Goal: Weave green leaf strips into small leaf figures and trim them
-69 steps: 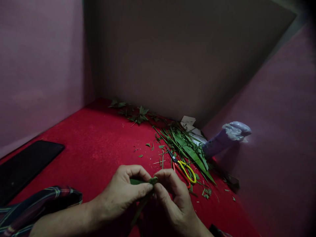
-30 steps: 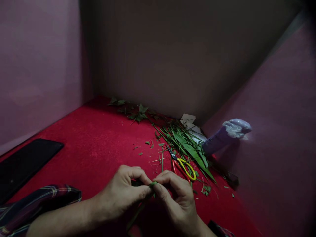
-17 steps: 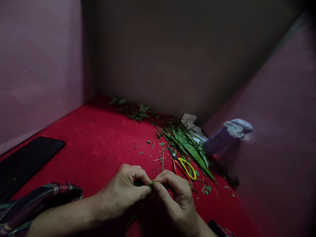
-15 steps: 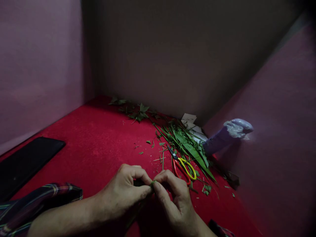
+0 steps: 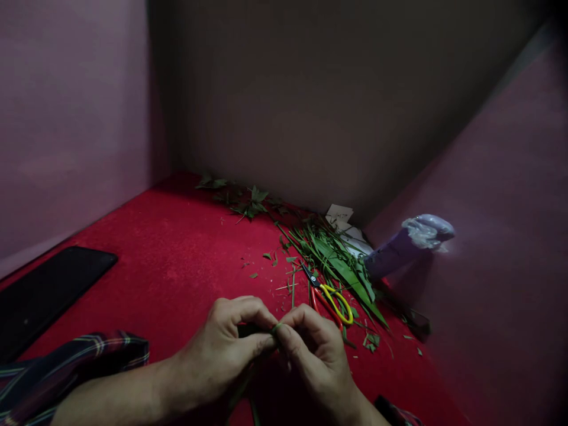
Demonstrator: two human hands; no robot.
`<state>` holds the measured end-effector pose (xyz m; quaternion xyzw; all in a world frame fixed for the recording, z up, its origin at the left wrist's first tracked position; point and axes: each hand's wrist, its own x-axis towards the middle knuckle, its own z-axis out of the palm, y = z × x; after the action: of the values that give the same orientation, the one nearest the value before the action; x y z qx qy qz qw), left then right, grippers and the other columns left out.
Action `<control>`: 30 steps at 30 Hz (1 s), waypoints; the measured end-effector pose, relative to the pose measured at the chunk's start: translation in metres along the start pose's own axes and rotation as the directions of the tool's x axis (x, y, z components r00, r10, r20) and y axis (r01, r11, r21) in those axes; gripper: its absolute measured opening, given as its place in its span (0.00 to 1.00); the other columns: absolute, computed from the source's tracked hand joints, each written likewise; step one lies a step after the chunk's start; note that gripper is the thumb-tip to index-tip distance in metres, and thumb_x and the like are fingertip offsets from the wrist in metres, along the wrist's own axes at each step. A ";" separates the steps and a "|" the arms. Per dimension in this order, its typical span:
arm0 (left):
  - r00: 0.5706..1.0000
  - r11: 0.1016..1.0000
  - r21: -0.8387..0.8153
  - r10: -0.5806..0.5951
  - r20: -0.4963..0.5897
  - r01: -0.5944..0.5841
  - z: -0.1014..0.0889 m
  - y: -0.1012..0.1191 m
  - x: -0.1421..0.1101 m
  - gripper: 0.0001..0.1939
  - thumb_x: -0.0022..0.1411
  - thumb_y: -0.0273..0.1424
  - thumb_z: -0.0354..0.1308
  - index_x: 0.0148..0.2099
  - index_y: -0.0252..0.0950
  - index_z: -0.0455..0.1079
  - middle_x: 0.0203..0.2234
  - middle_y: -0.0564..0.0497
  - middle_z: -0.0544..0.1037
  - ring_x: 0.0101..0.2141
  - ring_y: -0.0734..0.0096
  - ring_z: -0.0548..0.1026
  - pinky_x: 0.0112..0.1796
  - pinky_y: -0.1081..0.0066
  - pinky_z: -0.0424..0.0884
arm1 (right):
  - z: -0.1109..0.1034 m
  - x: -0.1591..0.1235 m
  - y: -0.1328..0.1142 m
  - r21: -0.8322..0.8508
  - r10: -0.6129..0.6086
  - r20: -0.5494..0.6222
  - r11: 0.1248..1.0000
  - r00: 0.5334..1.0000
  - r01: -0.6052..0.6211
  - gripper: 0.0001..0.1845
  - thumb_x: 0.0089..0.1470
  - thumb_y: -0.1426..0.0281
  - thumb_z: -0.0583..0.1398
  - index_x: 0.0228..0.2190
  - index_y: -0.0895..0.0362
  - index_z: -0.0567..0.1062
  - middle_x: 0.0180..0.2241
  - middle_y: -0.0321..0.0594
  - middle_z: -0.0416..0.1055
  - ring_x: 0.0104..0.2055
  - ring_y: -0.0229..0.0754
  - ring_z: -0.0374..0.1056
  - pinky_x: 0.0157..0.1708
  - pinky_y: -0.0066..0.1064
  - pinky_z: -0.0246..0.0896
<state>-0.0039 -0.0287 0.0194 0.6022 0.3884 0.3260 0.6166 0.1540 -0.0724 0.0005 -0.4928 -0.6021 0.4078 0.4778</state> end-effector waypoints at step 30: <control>0.987 0.924 -0.350 -0.159 0.010 0.152 -0.006 -0.001 0.009 0.06 0.43 0.26 0.67 0.25 0.31 0.73 0.18 0.55 0.75 0.20 0.78 0.69 0.24 0.77 0.64 | -0.001 0.000 0.006 0.053 0.078 -0.003 0.996 0.997 -0.078 0.11 0.56 0.65 0.56 0.25 0.57 0.67 0.19 0.30 0.57 0.20 0.30 0.52 0.18 0.22 0.48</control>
<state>-0.0042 -0.0178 0.0181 0.4471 0.3767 0.3455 0.7340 0.1562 -0.0710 -0.0054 -0.5041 -0.5702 0.4409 0.4758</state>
